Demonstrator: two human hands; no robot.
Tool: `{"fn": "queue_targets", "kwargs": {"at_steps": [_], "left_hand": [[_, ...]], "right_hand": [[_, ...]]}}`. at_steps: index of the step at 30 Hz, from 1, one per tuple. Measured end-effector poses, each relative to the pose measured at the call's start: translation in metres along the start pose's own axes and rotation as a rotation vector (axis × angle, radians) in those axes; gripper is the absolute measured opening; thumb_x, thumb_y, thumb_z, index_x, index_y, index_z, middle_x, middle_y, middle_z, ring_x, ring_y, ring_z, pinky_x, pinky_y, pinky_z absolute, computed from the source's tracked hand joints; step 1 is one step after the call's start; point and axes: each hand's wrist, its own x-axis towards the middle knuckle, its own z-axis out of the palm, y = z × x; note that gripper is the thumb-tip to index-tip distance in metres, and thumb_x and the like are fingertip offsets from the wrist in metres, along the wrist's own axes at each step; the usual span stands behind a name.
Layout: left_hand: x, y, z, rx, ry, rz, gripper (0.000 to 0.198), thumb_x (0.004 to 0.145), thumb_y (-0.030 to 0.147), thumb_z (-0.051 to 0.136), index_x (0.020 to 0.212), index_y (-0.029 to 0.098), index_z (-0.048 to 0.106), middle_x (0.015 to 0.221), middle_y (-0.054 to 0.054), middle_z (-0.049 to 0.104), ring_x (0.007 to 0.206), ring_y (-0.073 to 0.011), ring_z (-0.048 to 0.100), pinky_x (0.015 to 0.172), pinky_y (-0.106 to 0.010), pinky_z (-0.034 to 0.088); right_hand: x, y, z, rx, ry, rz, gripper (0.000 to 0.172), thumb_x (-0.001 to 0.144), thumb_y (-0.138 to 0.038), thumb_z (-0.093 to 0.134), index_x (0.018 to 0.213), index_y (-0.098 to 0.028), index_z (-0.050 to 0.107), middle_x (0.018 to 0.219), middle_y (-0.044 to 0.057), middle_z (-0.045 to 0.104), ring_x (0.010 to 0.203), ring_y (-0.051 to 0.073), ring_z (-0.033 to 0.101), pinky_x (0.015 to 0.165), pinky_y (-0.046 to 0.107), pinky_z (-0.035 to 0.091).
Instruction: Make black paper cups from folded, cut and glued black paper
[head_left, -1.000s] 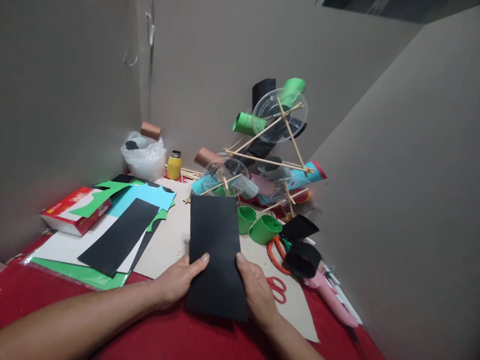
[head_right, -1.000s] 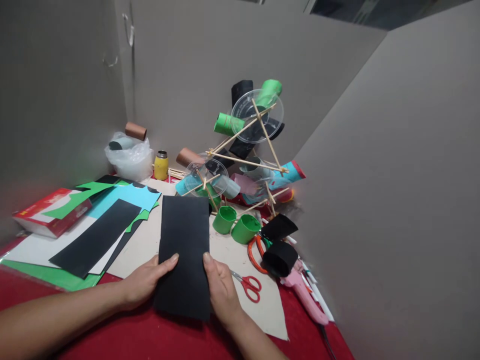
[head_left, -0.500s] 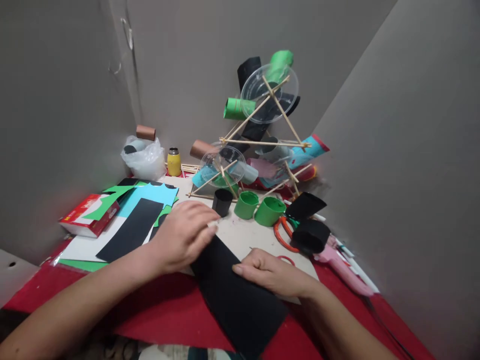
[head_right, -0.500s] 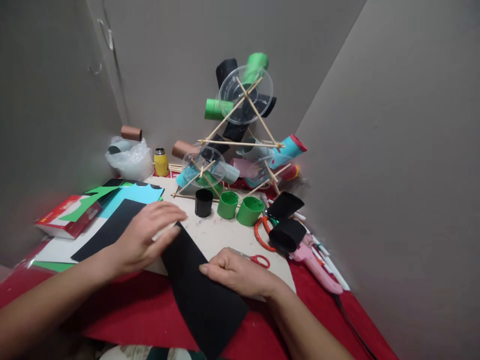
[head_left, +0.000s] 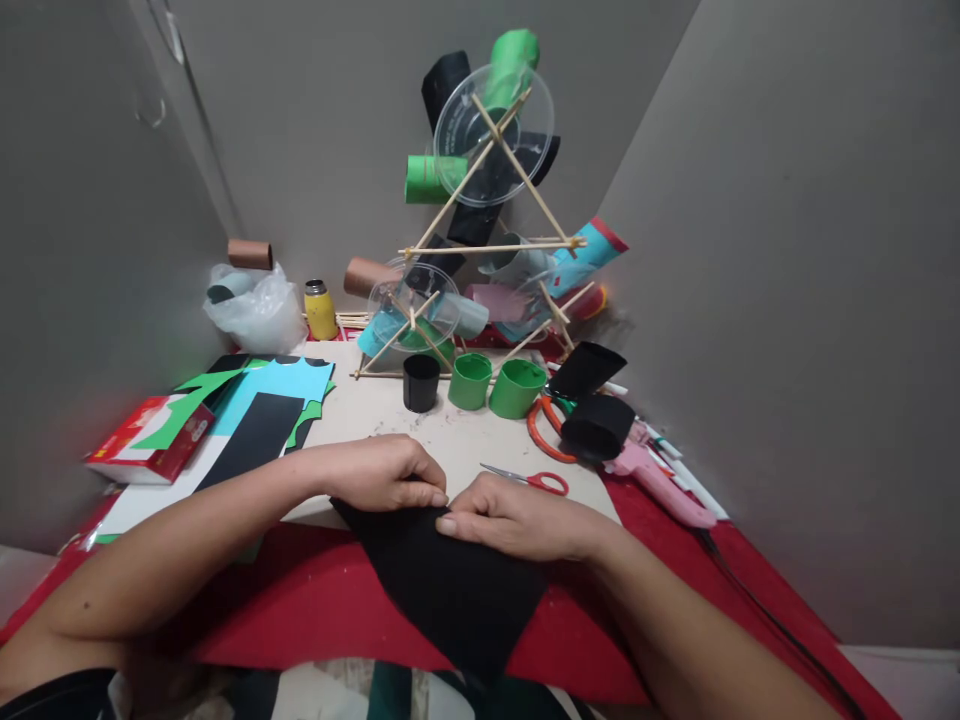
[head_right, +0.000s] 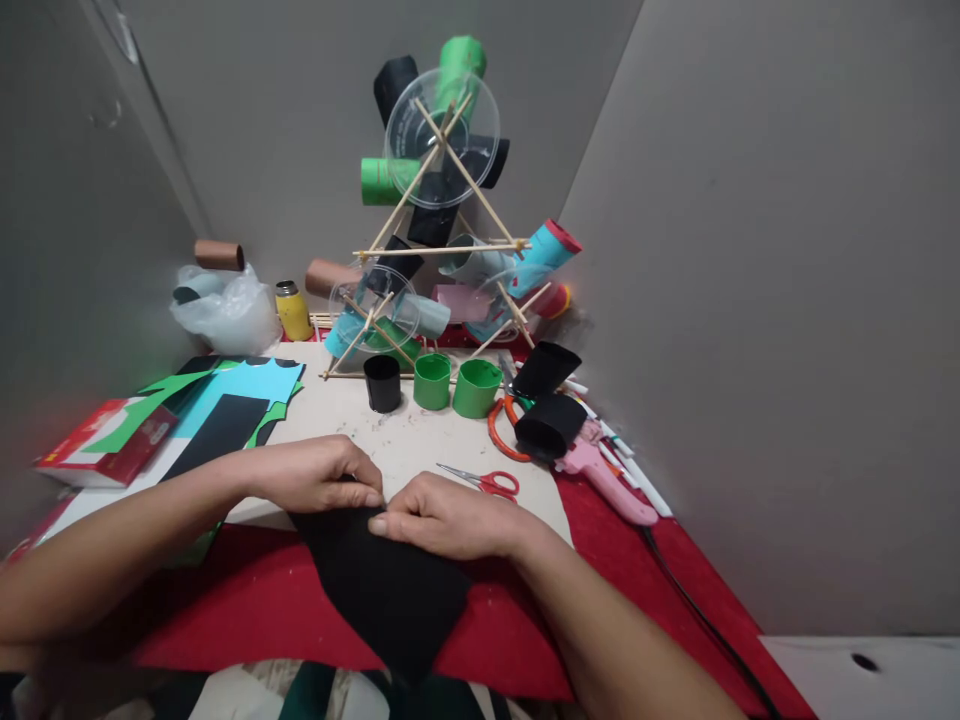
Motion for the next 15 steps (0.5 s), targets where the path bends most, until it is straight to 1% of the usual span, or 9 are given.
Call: {"fn": "queue_targets", "kwargs": {"at_steps": [5,7,9,12,13,15], "left_hand": [[0.003,-0.003,0.0,0.056,-0.013,0.008,0.028,0.092,0.029,0.047,0.078,0.017,0.067,0.066,-0.001,0.06,0.06,-0.0134,0.05,0.059,-0.022,0.036],[0.0,-0.007,-0.005,0.058,-0.005,0.0,0.028,0.093,0.03,0.047,0.076,0.017,0.065,0.065,-0.001,0.058,0.06,-0.0133,0.049,0.059,-0.022,0.036],[-0.008,-0.013,-0.013,0.021,-0.002,-0.046,0.03,0.094,0.032,0.046,0.074,0.016,0.063,0.063,0.0,0.054,0.059,-0.0127,0.047,0.058,-0.021,0.035],[-0.025,-0.022,-0.026,-0.111,0.036,-0.152,0.034,0.093,0.037,0.048,0.071,0.015,0.061,0.062,0.002,0.049,0.059,-0.0115,0.042,0.057,-0.021,0.033],[-0.032,-0.025,-0.03,-0.193,0.076,-0.185,0.034,0.091,0.038,0.053,0.068,0.015,0.061,0.061,0.003,0.049,0.059,-0.0111,0.041,0.058,-0.021,0.033],[-0.044,-0.035,-0.035,-0.4,0.194,-0.242,0.033,0.084,0.039,0.064,0.062,0.014,0.061,0.058,0.003,0.049,0.058,-0.0103,0.042,0.059,-0.021,0.033]], "right_hand": [[0.003,0.001,0.001,0.031,0.005,-0.001,0.052,0.093,-0.054,0.041,0.055,-0.021,0.027,0.053,-0.008,0.02,0.047,0.007,0.018,0.042,0.023,0.016],[0.003,0.003,0.0,0.042,0.012,0.005,0.053,0.093,-0.053,0.043,0.054,-0.021,0.028,0.053,-0.008,0.021,0.047,0.007,0.019,0.042,0.023,0.016],[0.001,0.006,-0.002,0.054,0.017,0.015,0.052,0.093,-0.053,0.044,0.054,-0.021,0.029,0.054,-0.008,0.022,0.048,0.007,0.02,0.042,0.023,0.016],[-0.002,0.009,-0.007,0.073,0.006,0.033,0.052,0.093,-0.054,0.043,0.055,-0.021,0.029,0.054,-0.008,0.023,0.048,0.007,0.02,0.042,0.023,0.015],[-0.003,0.01,-0.008,0.076,-0.002,0.036,0.053,0.094,-0.054,0.043,0.055,-0.021,0.03,0.053,-0.008,0.023,0.047,0.007,0.02,0.042,0.023,0.015],[-0.005,0.01,-0.01,0.09,-0.017,0.042,0.053,0.093,-0.054,0.043,0.055,-0.021,0.03,0.053,-0.007,0.023,0.047,0.007,0.02,0.042,0.023,0.014]]}}
